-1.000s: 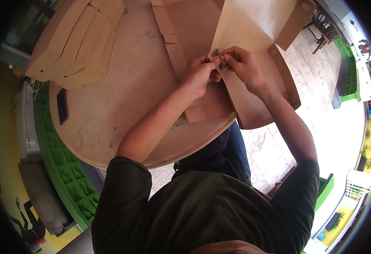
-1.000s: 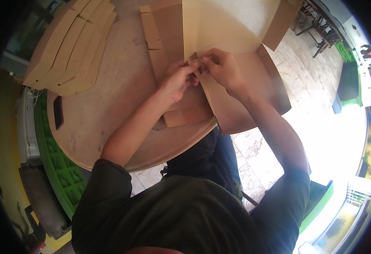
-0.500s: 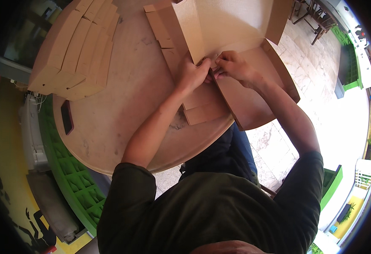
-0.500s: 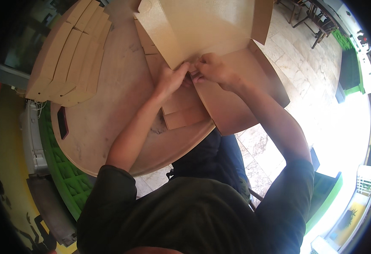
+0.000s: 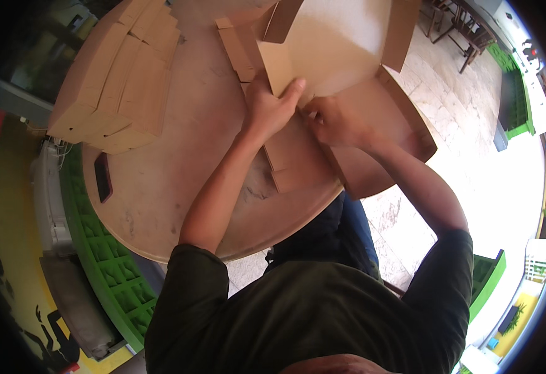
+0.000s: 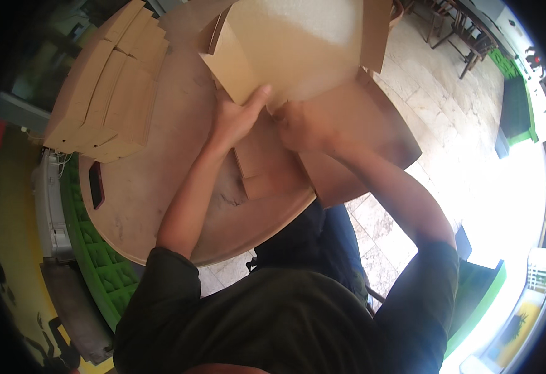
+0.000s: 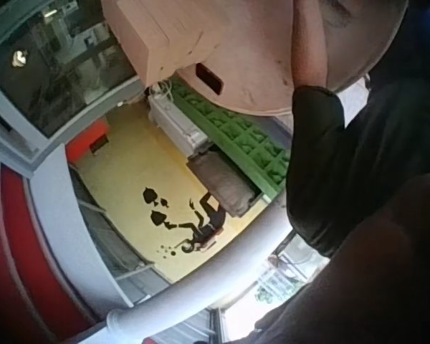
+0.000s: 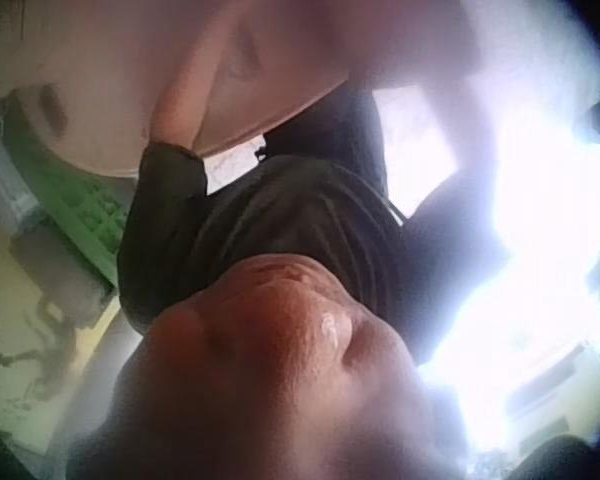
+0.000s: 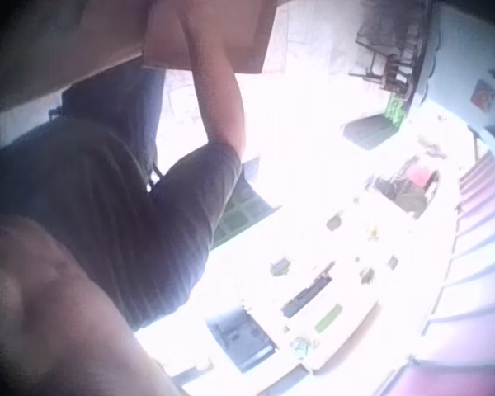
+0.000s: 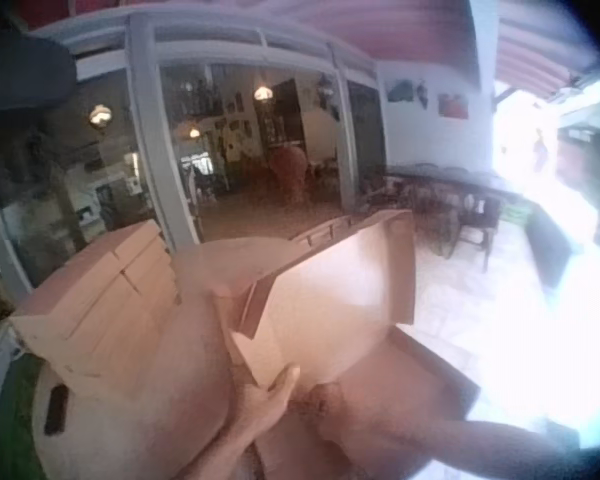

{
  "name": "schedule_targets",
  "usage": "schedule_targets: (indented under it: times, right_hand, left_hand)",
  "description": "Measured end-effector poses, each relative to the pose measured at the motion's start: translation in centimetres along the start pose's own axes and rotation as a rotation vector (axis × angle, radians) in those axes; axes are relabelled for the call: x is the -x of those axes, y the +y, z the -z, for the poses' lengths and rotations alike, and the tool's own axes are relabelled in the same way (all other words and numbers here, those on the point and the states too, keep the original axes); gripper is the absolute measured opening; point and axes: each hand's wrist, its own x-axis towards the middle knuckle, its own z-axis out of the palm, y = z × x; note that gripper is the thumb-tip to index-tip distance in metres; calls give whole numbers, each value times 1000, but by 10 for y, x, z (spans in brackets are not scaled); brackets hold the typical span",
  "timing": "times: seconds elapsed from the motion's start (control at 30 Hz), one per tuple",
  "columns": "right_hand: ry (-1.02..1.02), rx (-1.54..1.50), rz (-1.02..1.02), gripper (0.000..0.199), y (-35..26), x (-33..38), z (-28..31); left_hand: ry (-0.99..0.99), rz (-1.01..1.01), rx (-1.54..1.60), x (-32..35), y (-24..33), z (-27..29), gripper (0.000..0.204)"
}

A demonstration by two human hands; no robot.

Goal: The person assembles flat cardboard pieces into small rectangular boxes by folding and interlocking the tabs. They repeatedly pick up a flat piece, fold the sides, and secure the tabs to form a box, then place the finished box on a growing stack on the table.

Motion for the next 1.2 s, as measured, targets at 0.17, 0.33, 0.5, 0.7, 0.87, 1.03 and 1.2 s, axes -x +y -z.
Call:
schedule_targets:
  times: [0.17, 0.33, 0.5, 0.7, 0.87, 1.03, 1.2]
  right_hand:
    - [380, -316, 146, 36, -29, 16, 32]
    - [831, -636, 297, 34, -78, 13, 91]
    - [899, -618, 356, 22, -104, -3, 108]
    - [979, -510, 520, 17, -107, -7, 86]
    - [806, -834, 489, 14, -109, -1, 70]
    - [754, -836, 441, 13, -112, 2, 68]
    - [758, -805, 441, 15, -111, 3, 66]
  left_hand:
    - [272, -422, 68, -19, 41, 38, 11]
    - [240, -478, -26, -10, 69, 57, 5]
    - [292, -599, -49, -9, 88, 65, 3]
    - [273, -493, 64, 6, 114, 70, 6]
    - [327, -459, 48, 11, 120, 62, 9]
    - [388, -499, -34, 10, 118, 62, 8]
    - [417, -487, -26, 10, 119, 59, 9]
